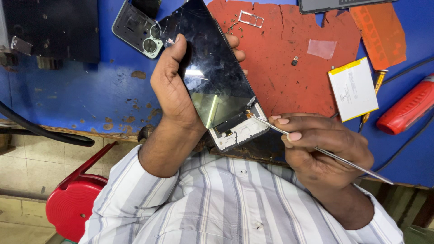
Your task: The person disassembles a smartphone by removing the screen assembly and detaching internal connectors. They then clean the exposed motherboard and internal components using a toothbrush. The person handles the phone, screen, and tools throughout the process.
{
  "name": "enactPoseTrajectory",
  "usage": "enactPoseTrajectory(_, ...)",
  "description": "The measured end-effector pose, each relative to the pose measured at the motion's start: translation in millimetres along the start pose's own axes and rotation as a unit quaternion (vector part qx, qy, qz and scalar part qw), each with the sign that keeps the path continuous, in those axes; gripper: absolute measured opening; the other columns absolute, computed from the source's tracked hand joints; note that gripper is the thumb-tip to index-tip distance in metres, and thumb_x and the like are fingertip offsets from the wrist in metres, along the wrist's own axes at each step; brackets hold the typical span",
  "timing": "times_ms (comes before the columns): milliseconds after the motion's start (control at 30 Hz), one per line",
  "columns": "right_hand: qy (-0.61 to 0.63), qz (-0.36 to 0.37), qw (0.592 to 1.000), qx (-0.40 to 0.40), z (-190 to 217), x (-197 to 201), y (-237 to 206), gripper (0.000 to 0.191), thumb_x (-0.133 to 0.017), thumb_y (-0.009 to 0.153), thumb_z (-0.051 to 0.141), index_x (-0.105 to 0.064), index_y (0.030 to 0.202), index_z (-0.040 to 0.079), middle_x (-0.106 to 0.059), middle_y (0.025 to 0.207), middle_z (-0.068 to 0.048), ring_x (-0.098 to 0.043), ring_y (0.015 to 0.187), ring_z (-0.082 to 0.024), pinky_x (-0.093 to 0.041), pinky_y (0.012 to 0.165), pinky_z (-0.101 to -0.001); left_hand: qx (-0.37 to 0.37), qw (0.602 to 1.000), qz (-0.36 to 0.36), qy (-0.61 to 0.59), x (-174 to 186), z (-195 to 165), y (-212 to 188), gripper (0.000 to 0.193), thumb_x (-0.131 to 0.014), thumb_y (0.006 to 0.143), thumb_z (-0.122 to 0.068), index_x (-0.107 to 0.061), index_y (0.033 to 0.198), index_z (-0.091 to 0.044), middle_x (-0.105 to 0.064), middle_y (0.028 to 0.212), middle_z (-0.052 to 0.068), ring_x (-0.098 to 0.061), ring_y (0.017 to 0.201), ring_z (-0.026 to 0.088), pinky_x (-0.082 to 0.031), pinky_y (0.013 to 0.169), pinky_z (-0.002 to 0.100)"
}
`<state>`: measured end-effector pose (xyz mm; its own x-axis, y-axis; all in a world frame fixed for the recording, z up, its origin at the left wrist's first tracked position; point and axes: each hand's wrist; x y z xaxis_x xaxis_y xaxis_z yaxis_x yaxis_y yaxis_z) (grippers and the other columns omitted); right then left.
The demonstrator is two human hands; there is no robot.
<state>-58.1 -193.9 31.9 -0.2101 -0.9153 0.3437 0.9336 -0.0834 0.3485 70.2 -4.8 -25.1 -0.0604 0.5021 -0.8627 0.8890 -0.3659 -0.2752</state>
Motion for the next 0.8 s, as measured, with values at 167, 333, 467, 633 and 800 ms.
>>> enactPoseTrajectory(167,-0.001,-0.003,1.0,0.002,-1.0,-0.8,-0.2,0.021,-0.07,0.091,-0.013,-0.057,0.099,0.001,-0.073,0.102,-0.018,-0.077,0.101,-0.029,-0.067,0.087,-0.0358,0.007,1.0,-0.006,-0.005,-0.1,-0.2,0.1,0.05,-0.045,0.11,-0.036,-0.058,0.129,0.008,-0.07,0.118,0.029,-0.073,0.104,0.038,-0.063,0.088,0.053)
enactPoseTrajectory(333,-0.004,-0.007,1.0,-0.004,-1.1,-1.6,-1.9,0.02,-0.072,0.091,-0.011,-0.06,0.099,0.003,-0.074,0.102,-0.017,-0.078,0.102,-0.028,-0.067,0.085,-0.0334,0.008,1.0,-0.008,-0.007,0.0,0.1,0.1,0.051,-0.044,0.11,-0.036,-0.057,0.13,0.009,-0.07,0.118,0.029,-0.073,0.104,0.038,-0.063,0.089,0.054)
enactPoseTrajectory(467,-0.002,-0.007,1.0,-0.002,-2.5,-1.9,-3.2,0.02,-0.072,0.09,-0.011,-0.06,0.098,0.003,-0.074,0.102,-0.016,-0.078,0.101,-0.028,-0.067,0.084,-0.0333,0.003,1.0,0.002,-0.003,1.1,0.1,-0.9,0.051,-0.043,0.111,-0.036,-0.058,0.13,0.009,-0.07,0.119,0.028,-0.073,0.105,0.038,-0.063,0.089,0.053)
enactPoseTrajectory(633,-0.029,0.012,0.999,0.015,-4.5,-0.4,-5.2,0.022,-0.074,0.093,-0.013,-0.062,0.101,0.003,-0.075,0.106,-0.015,-0.079,0.099,-0.026,-0.067,0.084,-0.0302,-0.005,1.0,0.01,0.001,2.2,0.2,-2.0,0.05,-0.042,0.113,-0.035,-0.058,0.13,0.009,-0.07,0.118,0.028,-0.073,0.104,0.037,-0.064,0.089,0.053)
enactPoseTrajectory(800,-0.036,0.017,0.999,0.018,-5.6,0.4,-5.7,0.023,-0.074,0.09,-0.014,-0.064,0.099,0.004,-0.075,0.106,-0.014,-0.079,0.099,-0.025,-0.067,0.083,-0.0291,-0.007,1.0,0.015,0.002,2.5,0.3,-2.1,0.049,-0.042,0.113,-0.035,-0.058,0.13,0.009,-0.07,0.119,0.028,-0.073,0.104,0.037,-0.063,0.089,0.052)
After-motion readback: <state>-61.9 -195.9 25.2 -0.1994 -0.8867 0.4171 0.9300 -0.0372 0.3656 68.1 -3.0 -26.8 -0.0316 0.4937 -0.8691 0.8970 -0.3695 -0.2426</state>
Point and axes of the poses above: each hand's wrist, its own y-axis towards the middle knuckle, its own x-axis out of the back of the hand, z = x × y
